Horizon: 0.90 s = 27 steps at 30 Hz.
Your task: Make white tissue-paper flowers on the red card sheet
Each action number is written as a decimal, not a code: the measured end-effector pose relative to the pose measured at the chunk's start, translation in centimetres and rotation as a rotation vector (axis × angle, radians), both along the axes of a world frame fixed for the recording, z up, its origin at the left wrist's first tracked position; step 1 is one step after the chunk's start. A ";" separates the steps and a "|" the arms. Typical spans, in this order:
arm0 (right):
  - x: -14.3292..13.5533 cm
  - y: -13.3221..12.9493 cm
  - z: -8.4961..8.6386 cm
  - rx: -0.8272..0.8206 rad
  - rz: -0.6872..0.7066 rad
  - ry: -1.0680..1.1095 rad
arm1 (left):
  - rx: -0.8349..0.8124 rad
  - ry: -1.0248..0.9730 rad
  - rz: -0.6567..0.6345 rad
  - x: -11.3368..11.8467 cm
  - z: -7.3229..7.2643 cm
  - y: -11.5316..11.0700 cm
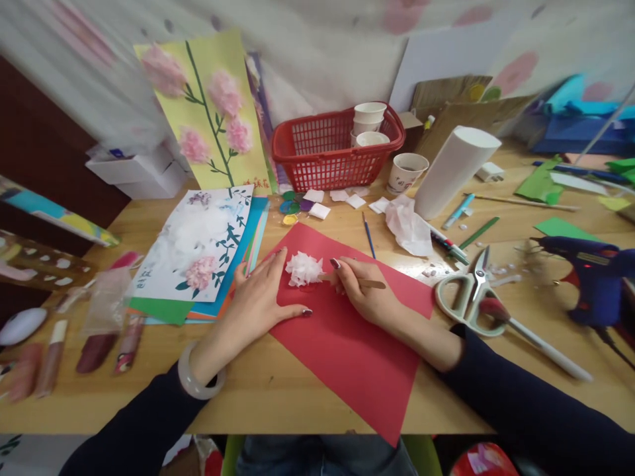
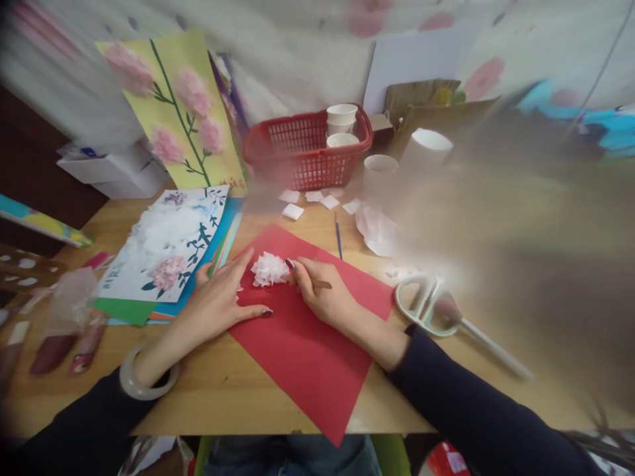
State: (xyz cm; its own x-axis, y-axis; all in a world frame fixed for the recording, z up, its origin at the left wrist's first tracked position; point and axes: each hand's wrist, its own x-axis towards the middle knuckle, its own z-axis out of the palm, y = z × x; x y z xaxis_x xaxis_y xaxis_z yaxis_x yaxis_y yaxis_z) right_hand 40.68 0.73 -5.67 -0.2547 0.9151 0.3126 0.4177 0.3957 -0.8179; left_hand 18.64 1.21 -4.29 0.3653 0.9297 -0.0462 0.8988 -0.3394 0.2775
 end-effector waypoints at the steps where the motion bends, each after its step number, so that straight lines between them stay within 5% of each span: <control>1: 0.0 0.1 -0.1 -0.006 -0.001 -0.003 | -0.001 -0.007 -0.002 0.0 0.0 0.0; 6: 0.0 0.0 -0.4 -0.050 -0.002 0.054 | -0.005 -0.012 0.009 0.0 -0.1 0.1; 10: 0.2 -0.4 -0.3 -0.121 -0.131 0.305 | 0.020 -0.018 0.019 0.0 -0.1 0.1; 20: 0.4 -0.9 1.4 -0.033 -0.283 0.489 | 0.066 -0.055 0.021 1.2 0.4 -1.0; 23: 0.5 -1.0 1.5 -0.015 -0.291 0.496 | 0.176 -0.120 0.107 -0.9 1.9 -0.2; 27: 0.6 -0.8 1.1 -0.005 -0.284 0.454 | 0.357 -0.195 0.330 -7.0 5.1 2.0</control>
State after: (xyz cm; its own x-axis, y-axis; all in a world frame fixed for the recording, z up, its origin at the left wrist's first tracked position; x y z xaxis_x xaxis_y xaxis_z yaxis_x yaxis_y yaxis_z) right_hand 41.31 -0.10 -4.61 0.1630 0.9300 0.3293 0.1117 0.3143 -0.9427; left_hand 11.63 3.16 0.82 0.0204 0.9424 0.3340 0.9169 -0.1508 0.3696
